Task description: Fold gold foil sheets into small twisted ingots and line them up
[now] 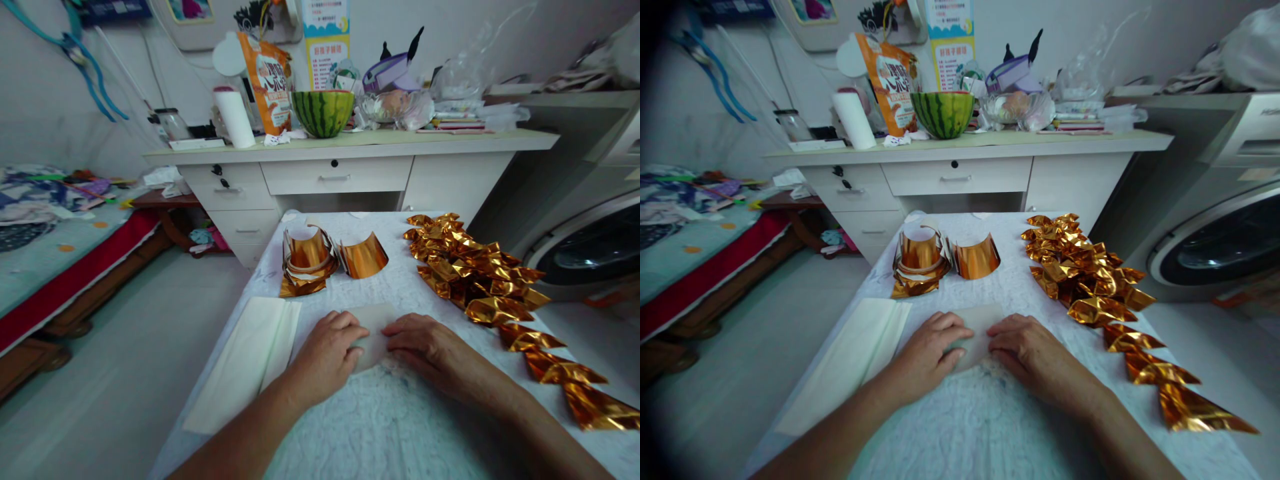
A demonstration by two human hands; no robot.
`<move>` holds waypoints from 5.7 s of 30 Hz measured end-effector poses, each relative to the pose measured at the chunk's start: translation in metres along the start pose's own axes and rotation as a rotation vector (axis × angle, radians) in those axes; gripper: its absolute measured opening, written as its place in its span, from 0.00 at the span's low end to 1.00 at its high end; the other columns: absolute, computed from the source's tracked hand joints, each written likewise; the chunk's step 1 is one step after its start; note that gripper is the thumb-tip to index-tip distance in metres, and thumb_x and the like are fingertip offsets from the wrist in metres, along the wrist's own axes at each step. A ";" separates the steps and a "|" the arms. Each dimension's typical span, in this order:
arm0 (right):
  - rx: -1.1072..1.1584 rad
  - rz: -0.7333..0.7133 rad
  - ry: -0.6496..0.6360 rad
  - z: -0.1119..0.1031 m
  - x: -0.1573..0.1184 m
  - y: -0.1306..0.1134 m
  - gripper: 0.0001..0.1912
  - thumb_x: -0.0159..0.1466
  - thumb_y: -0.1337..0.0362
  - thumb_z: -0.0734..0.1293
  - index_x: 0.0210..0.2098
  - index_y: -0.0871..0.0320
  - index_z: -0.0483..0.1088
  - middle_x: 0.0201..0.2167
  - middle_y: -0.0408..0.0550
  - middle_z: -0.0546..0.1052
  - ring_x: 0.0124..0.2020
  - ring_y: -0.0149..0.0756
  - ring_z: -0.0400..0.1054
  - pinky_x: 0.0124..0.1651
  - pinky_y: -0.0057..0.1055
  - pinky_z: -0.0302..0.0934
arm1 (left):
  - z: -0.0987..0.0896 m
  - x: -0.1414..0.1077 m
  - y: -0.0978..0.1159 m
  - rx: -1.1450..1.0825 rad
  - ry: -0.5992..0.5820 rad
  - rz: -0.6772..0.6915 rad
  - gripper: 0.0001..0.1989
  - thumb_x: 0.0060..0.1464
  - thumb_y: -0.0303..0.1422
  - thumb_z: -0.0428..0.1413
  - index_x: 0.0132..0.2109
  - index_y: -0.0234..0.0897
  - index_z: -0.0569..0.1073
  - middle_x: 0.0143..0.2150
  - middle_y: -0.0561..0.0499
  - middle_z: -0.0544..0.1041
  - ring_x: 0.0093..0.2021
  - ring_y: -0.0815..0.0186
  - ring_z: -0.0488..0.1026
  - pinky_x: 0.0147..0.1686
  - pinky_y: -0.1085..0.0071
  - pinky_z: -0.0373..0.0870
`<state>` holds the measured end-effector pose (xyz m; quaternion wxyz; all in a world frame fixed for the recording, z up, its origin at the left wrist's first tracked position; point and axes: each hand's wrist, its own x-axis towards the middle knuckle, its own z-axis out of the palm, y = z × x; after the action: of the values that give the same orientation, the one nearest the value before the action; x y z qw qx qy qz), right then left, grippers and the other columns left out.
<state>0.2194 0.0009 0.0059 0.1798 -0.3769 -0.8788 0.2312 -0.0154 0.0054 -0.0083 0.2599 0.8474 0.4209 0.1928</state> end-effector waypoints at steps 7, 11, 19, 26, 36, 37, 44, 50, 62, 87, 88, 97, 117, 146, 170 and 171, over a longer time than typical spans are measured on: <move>0.144 0.174 0.040 0.001 0.004 -0.004 0.10 0.67 0.68 0.62 0.38 0.56 0.76 0.38 0.48 0.79 0.41 0.38 0.72 0.44 0.32 0.64 | -0.013 -0.001 0.001 -0.206 0.031 -0.063 0.14 0.63 0.27 0.45 0.44 0.38 0.75 0.44 0.49 0.75 0.48 0.63 0.70 0.51 0.66 0.64; 0.163 0.230 0.107 0.009 0.007 -0.003 0.10 0.67 0.67 0.62 0.36 0.56 0.76 0.36 0.48 0.78 0.39 0.38 0.71 0.43 0.32 0.64 | -0.015 -0.001 0.002 -0.241 0.039 -0.057 0.09 0.59 0.38 0.56 0.39 0.37 0.74 0.40 0.50 0.75 0.44 0.61 0.71 0.46 0.67 0.65; 0.163 0.319 0.214 0.020 0.012 0.001 0.07 0.65 0.66 0.63 0.32 0.55 0.73 0.30 0.46 0.77 0.35 0.38 0.70 0.39 0.33 0.61 | -0.001 0.005 -0.001 -0.169 0.106 -0.129 0.07 0.57 0.27 0.54 0.31 0.37 0.72 0.34 0.52 0.75 0.39 0.64 0.72 0.41 0.70 0.64; 0.091 0.399 0.285 0.028 0.012 0.001 0.04 0.62 0.67 0.65 0.30 0.56 0.69 0.28 0.44 0.73 0.30 0.36 0.67 0.33 0.31 0.59 | 0.004 0.008 0.000 -0.066 0.164 -0.201 0.06 0.54 0.26 0.57 0.29 0.37 0.71 0.32 0.53 0.74 0.37 0.65 0.71 0.38 0.70 0.63; -0.221 0.458 0.383 0.036 0.014 0.014 0.09 0.56 0.62 0.72 0.34 0.58 0.72 0.34 0.50 0.72 0.37 0.44 0.65 0.41 0.39 0.58 | 0.006 0.007 0.004 0.018 0.169 -0.236 0.05 0.53 0.24 0.57 0.31 0.38 0.71 0.33 0.54 0.73 0.36 0.65 0.70 0.36 0.71 0.62; -0.257 0.479 0.396 0.038 0.014 0.016 0.12 0.55 0.61 0.73 0.36 0.58 0.72 0.35 0.51 0.72 0.37 0.45 0.64 0.41 0.40 0.58 | 0.006 0.007 0.004 0.024 0.167 -0.238 0.05 0.53 0.24 0.57 0.31 0.38 0.71 0.33 0.53 0.73 0.36 0.65 0.70 0.36 0.71 0.62; -0.333 0.545 0.382 0.040 0.014 0.015 0.12 0.57 0.57 0.71 0.38 0.57 0.74 0.37 0.53 0.72 0.39 0.48 0.63 0.40 0.40 0.54 | 0.007 0.008 0.003 0.079 0.135 -0.238 0.05 0.55 0.25 0.56 0.32 0.39 0.70 0.34 0.53 0.72 0.37 0.63 0.70 0.36 0.70 0.62; -0.337 0.573 0.391 0.042 0.015 0.016 0.11 0.55 0.57 0.72 0.34 0.56 0.73 0.36 0.51 0.71 0.39 0.47 0.63 0.38 0.38 0.53 | 0.009 0.004 0.003 0.264 0.252 -0.323 0.10 0.52 0.32 0.60 0.41 0.39 0.69 0.41 0.49 0.71 0.45 0.56 0.66 0.45 0.61 0.61; -0.224 0.562 0.392 0.035 0.015 0.016 0.07 0.55 0.60 0.71 0.29 0.55 0.70 0.33 0.47 0.72 0.37 0.44 0.63 0.37 0.35 0.52 | 0.012 0.005 -0.006 0.264 0.292 -0.441 0.15 0.47 0.39 0.64 0.39 0.40 0.70 0.43 0.49 0.68 0.47 0.53 0.63 0.46 0.58 0.59; 0.418 0.503 0.330 0.015 0.010 0.017 0.12 0.62 0.57 0.63 0.27 0.56 0.68 0.22 0.41 0.68 0.24 0.32 0.59 0.24 0.26 0.54 | 0.006 0.008 0.001 -0.621 0.301 -0.368 0.06 0.52 0.33 0.57 0.31 0.36 0.71 0.25 0.57 0.67 0.26 0.71 0.64 0.26 0.76 0.60; 0.416 0.498 0.326 0.015 0.010 0.016 0.12 0.62 0.57 0.63 0.27 0.56 0.68 0.21 0.41 0.67 0.24 0.32 0.59 0.24 0.27 0.53 | 0.005 0.008 0.002 -0.617 0.302 -0.361 0.06 0.52 0.33 0.57 0.32 0.35 0.72 0.26 0.56 0.69 0.26 0.70 0.65 0.27 0.75 0.61; 0.421 0.543 0.334 0.017 0.010 0.016 0.14 0.61 0.55 0.63 0.22 0.54 0.62 0.20 0.38 0.61 0.22 0.31 0.55 0.22 0.27 0.49 | 0.007 0.006 -0.002 -0.575 0.307 -0.347 0.08 0.54 0.35 0.56 0.38 0.36 0.78 0.31 0.52 0.77 0.30 0.67 0.71 0.31 0.73 0.65; 0.481 0.607 0.273 0.016 0.009 0.013 0.17 0.62 0.50 0.62 0.26 0.56 0.67 0.22 0.41 0.69 0.24 0.32 0.61 0.25 0.27 0.54 | 0.009 0.006 -0.003 -0.593 0.289 -0.379 0.12 0.57 0.38 0.54 0.34 0.35 0.75 0.26 0.54 0.71 0.27 0.68 0.69 0.27 0.75 0.62; -0.194 0.332 0.210 0.028 0.011 -0.002 0.05 0.62 0.63 0.68 0.37 0.54 0.73 0.38 0.50 0.71 0.39 0.44 0.62 0.41 0.40 0.54 | 0.009 0.003 0.009 0.083 0.157 -0.394 0.10 0.57 0.25 0.54 0.46 0.40 0.69 0.31 0.55 0.74 0.33 0.64 0.74 0.34 0.70 0.63; -0.169 0.369 0.159 0.027 0.022 -0.005 0.06 0.64 0.68 0.64 0.30 0.57 0.70 0.29 0.47 0.74 0.34 0.40 0.65 0.37 0.35 0.54 | 0.006 -0.001 0.007 0.080 0.150 -0.312 0.04 0.55 0.29 0.56 0.39 0.40 0.70 0.40 0.52 0.72 0.43 0.61 0.71 0.42 0.67 0.66; -0.173 0.373 0.157 0.027 0.023 -0.005 0.06 0.64 0.69 0.64 0.30 0.57 0.70 0.29 0.47 0.74 0.34 0.40 0.65 0.37 0.34 0.54 | 0.007 -0.001 0.008 0.094 0.151 -0.316 0.04 0.55 0.29 0.57 0.39 0.40 0.70 0.40 0.52 0.72 0.43 0.61 0.71 0.42 0.67 0.66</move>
<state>0.1885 0.0073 -0.0107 0.1686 -0.5639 -0.7936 0.1542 -0.0074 -0.0009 -0.0092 0.2146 0.7650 0.5758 0.1929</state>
